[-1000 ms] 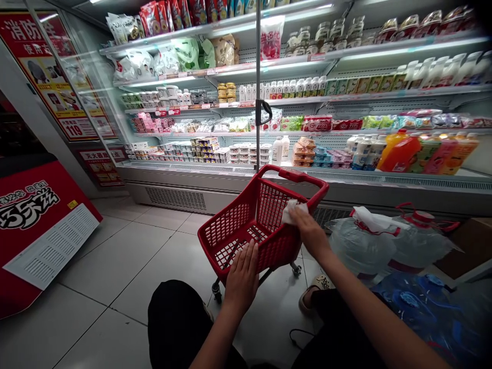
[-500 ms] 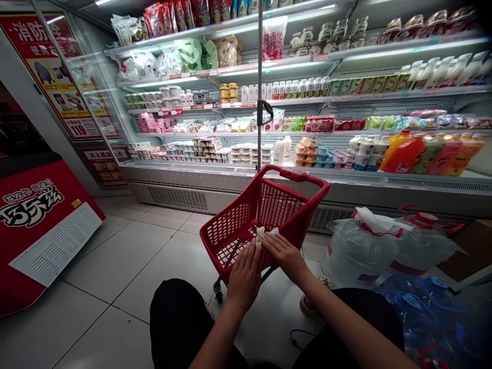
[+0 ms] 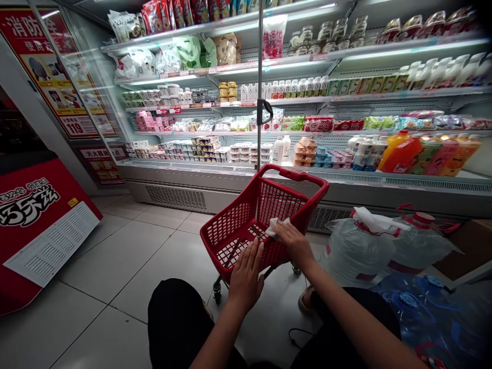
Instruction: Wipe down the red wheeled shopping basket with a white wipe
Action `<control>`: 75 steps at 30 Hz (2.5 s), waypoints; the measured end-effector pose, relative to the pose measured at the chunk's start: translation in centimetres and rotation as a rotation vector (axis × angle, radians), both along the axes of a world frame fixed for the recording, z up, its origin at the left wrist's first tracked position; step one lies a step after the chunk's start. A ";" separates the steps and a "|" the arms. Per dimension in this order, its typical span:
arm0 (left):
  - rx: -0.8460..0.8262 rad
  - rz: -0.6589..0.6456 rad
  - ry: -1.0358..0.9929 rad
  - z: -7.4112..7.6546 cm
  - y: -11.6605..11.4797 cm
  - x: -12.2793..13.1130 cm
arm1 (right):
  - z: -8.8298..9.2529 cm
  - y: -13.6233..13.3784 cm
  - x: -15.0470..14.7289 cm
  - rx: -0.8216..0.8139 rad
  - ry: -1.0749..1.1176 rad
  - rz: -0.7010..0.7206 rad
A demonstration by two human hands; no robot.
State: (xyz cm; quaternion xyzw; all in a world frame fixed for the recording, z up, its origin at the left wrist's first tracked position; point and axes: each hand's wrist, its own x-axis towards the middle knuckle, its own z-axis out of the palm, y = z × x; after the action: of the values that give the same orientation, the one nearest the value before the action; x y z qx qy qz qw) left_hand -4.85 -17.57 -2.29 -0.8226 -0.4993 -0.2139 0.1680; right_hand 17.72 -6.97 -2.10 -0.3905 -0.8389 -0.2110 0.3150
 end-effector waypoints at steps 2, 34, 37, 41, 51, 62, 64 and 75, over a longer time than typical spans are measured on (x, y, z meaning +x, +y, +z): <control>-0.007 0.003 -0.001 0.1 0.0 0.1 | -0.8 -1.5 -2.5 0.010 -0.030 0.072; 0.095 0.092 -0.049 -1.6 1.3 -2.4 | -0.5 0.5 -1.4 -0.039 0.074 0.121; 0.039 -0.071 -0.077 -1.2 1.4 -3.8 | -0.5 1.4 -0.2 -0.088 0.098 0.080; 0.029 -0.067 -0.044 -0.9 1.9 -6.6 | -1.2 0.2 -1.4 -0.096 0.129 0.058; 0.057 0.061 0.004 -0.9 2.1 -6.4 | -2.4 -7.3 -8.8 -0.051 0.116 0.324; -0.005 0.000 -0.136 -1.1 1.8 -2.2 | -2.1 -5.2 -1.7 -0.124 0.207 0.143; -0.035 -0.106 -0.085 -0.9 2.0 -3.0 | -2.4 -5.3 -0.9 -0.139 0.224 0.104; 0.024 0.080 -0.089 -1.5 2.1 -3.5 | -3.4 -9.3 -6.2 -0.056 0.049 0.014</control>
State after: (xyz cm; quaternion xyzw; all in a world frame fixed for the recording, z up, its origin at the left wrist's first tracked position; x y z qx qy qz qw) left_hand -8.30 -15.47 -3.77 -0.7897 -0.5359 -0.2493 0.1641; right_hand 11.47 -16.30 -5.52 -0.3982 -0.8393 -0.1757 0.3257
